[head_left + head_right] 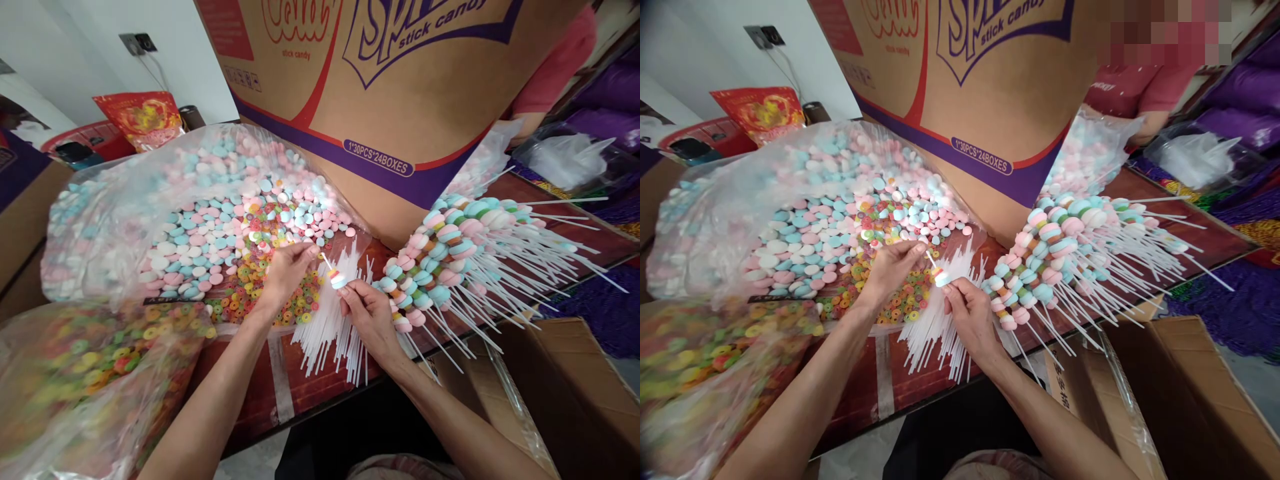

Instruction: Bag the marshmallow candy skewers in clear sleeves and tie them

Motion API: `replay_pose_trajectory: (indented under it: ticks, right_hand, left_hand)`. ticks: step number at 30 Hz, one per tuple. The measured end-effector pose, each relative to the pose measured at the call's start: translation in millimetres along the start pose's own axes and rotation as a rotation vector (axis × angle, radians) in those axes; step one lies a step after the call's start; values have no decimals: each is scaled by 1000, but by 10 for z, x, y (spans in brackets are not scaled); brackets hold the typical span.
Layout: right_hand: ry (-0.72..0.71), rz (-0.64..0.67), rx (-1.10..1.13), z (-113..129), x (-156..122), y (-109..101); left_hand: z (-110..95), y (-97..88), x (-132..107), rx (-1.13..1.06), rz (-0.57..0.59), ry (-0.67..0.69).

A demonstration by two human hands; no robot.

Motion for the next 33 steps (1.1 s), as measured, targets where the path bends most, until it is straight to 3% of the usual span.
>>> replay_pose_trajectory:
  ticks: [3,6,10,17,21,24,26,30,33]
  right_hand:
    - [66,-2,50,-106,-14,28]
    - [104,5,57,-182,-37,60]
    - [120,13,81,-218,-46,79]
    - [87,13,92,-185,-58,63]
    - [92,26,84,-178,-56,73]
    - [89,31,89,-189,-57,84]
    - [88,34,91,-199,-61,92]
    - [88,43,76,-196,-68,109]
    - [87,41,64,-178,-67,108]
  left_hand:
    - [-101,-114,267,469,-171,157]
    - [-37,-54,427,635,-212,174]
    - [-11,11,460,651,-225,171]
    - [-60,26,344,790,-142,184]
    - [23,-104,363,510,-149,175]
    - [138,-102,433,258,-115,104]
    - [130,-69,480,208,-115,99]
    - [5,192,562,495,14,173]
    - [25,369,594,767,109,159]
Point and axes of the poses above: each hand's wrist, its own x-axis towards the middle knuckle, its own y-axis out of the palm, z = x × y, the point moved 10 cm from there along x, towards the middle knuckle, and after that the axes turned 7 degrees about -x, right-handed, at the moved point
